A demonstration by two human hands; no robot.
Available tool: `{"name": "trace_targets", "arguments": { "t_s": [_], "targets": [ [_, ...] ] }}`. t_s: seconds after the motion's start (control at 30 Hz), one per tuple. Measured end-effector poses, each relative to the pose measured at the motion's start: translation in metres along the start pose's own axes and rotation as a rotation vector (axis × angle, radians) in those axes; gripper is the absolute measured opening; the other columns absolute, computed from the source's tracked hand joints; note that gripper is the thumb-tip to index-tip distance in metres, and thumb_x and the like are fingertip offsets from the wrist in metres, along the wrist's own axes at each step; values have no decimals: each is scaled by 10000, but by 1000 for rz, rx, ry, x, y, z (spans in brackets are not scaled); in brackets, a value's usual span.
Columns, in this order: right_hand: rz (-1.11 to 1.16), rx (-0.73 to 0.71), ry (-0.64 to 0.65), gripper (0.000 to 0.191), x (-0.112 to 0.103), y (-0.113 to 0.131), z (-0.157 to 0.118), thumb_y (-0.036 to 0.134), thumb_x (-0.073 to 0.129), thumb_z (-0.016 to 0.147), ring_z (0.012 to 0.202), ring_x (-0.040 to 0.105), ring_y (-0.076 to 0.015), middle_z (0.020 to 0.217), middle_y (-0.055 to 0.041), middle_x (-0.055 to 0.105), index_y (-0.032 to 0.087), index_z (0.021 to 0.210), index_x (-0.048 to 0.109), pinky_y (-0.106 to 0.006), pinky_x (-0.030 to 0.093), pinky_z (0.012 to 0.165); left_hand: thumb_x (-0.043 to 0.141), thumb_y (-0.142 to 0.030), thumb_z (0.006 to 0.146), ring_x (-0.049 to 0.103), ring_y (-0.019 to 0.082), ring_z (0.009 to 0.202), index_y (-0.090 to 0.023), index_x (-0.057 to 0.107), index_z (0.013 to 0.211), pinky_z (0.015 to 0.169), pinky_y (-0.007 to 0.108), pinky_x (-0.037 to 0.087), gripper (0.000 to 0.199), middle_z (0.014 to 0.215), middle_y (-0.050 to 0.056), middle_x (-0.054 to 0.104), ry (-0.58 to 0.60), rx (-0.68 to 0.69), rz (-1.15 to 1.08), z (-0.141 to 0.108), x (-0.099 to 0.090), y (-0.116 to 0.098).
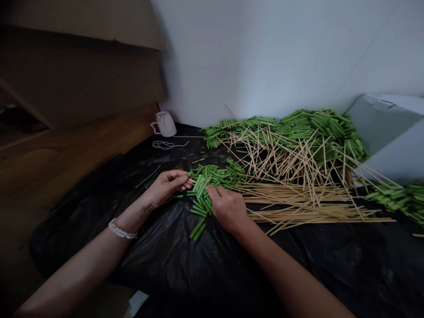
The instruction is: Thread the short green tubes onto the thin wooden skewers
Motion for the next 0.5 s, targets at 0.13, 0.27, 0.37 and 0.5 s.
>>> {"name": "trace_targets", "arguments": {
  "t_s": [0.13,0.27,0.37,0.5],
  "targets": [
    [0,-1,11,319,1,0,-1,129,407,888,584,552,-110,748,-22,672,160,1086,655,-258,293,531,782,-347,705,663,123,696,-137,699,891,641,227,471,293,786,49,741,-18,-8,4,0,-1,0],
    [-1,2,44,317,3,0,-1,137,419,888,596,560,-118,758,-21,672,159,1099,655,-271,292,532,789,-353,692,664,132,702,-138,695,890,653,240,474,308,780,47,738,-25,-23,11,0,-1,0],
    [-5,8,69,323,3,0,-2,144,422,886,603,559,-120,766,-21,671,165,1111,653,-273,291,537,788,-363,690,661,135,703,-139,694,891,668,253,477,315,787,50,738,-25,-28,23,0,-2,1],
    [-1,16,113,330,4,1,-1,128,429,868,601,552,-121,750,-19,663,167,1102,658,-272,288,540,786,-373,691,659,133,713,-143,698,900,691,256,482,323,803,53,742,0,-55,44,0,-1,3]
  ]
}}
Point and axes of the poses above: each hand's wrist, its own z-axis towards the middle knuckle, its own x-axis out of the palm, y = z × x, the point moved 4 cm from there along z, towards the middle knuckle
